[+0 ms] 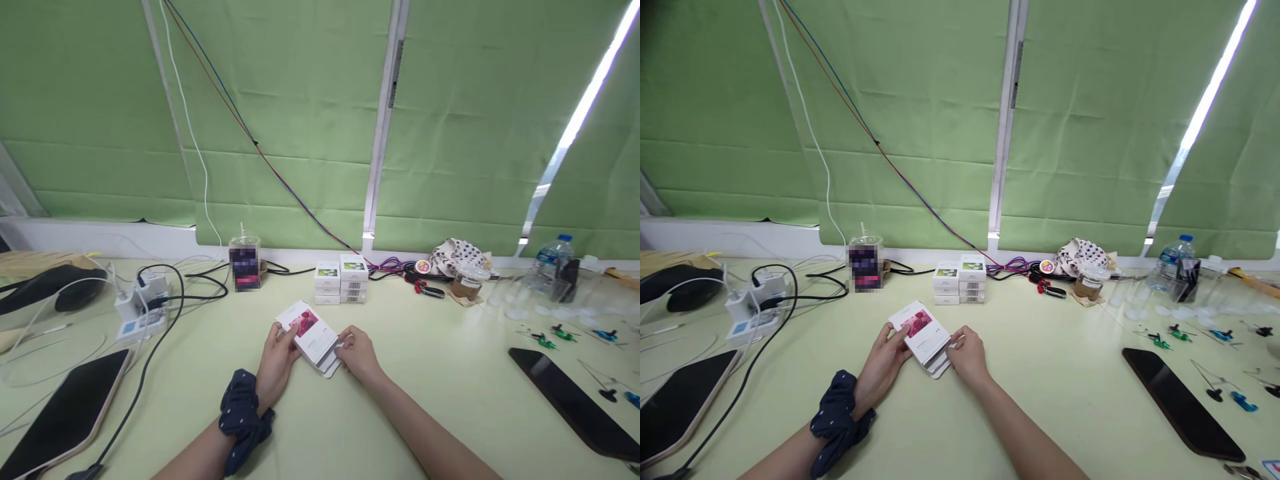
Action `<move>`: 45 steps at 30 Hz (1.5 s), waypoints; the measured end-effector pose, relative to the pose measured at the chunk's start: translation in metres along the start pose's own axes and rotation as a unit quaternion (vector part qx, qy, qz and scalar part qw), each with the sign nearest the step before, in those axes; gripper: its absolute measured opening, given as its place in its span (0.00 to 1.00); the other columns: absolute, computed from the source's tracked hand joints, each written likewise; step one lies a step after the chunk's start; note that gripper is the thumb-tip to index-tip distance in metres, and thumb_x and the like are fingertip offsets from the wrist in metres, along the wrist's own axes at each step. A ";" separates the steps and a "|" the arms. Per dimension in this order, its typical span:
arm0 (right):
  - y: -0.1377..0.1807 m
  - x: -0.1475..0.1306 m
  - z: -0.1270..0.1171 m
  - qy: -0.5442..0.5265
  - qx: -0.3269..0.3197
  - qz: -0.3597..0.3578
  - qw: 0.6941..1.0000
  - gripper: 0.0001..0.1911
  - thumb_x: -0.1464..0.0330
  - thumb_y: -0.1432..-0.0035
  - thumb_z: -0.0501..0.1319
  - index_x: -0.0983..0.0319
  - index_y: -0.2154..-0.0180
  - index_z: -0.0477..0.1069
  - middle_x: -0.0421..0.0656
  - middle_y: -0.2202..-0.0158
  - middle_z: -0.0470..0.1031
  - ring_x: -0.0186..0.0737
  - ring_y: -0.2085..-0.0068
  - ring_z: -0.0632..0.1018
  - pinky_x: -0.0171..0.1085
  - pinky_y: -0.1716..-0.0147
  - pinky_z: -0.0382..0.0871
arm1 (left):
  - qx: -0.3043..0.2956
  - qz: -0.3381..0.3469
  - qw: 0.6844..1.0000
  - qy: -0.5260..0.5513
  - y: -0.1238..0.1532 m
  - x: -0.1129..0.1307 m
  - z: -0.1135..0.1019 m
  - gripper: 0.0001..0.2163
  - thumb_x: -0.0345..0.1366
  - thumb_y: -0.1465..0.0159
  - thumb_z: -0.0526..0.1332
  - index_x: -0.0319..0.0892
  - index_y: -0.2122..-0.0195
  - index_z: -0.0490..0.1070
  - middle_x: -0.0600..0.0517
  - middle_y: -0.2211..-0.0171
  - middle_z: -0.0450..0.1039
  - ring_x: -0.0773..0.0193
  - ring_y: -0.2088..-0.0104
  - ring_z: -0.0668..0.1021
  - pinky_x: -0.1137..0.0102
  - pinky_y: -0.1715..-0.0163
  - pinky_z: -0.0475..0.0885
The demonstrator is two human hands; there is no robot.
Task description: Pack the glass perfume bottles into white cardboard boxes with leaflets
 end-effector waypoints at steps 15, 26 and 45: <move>0.012 0.002 0.002 -0.038 -0.045 0.062 0.996 0.11 0.82 0.59 0.54 0.62 0.73 0.66 0.28 0.91 0.63 0.30 0.90 0.67 0.27 0.91 0.62 | 0.101 0.015 0.995 0.002 -0.003 0.007 -0.027 0.13 0.34 0.46 0.68 0.44 0.68 0.61 0.52 0.70 0.79 0.60 0.67 0.82 0.65 0.63 0.75; 0.017 0.009 0.010 -0.148 -0.061 0.101 0.982 0.10 0.78 0.53 0.61 0.61 0.73 0.61 0.36 0.87 0.71 0.38 0.82 0.78 0.32 0.82 0.74 | 0.020 0.024 1.000 -0.006 -0.001 0.009 -0.008 0.19 0.40 0.49 0.71 0.44 0.61 0.65 0.48 0.59 0.79 0.57 0.56 0.79 0.66 0.58 0.73; 0.034 -0.002 0.034 -0.339 -0.126 0.131 0.923 0.21 0.76 0.55 0.61 0.61 0.60 0.55 0.45 0.71 0.80 0.40 0.69 0.82 0.39 0.62 0.78 | -0.203 0.008 0.975 -0.085 0.027 0.006 0.046 0.31 0.30 0.48 0.70 0.48 0.44 0.62 0.44 0.48 0.73 0.53 0.50 0.76 0.62 0.50 0.71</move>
Point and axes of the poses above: each hand's wrist, its own y-axis away from the middle knuckle, its own z-axis out of the palm, x = y × z, the point moved 10 cm from there along -y, towards the middle knuckle
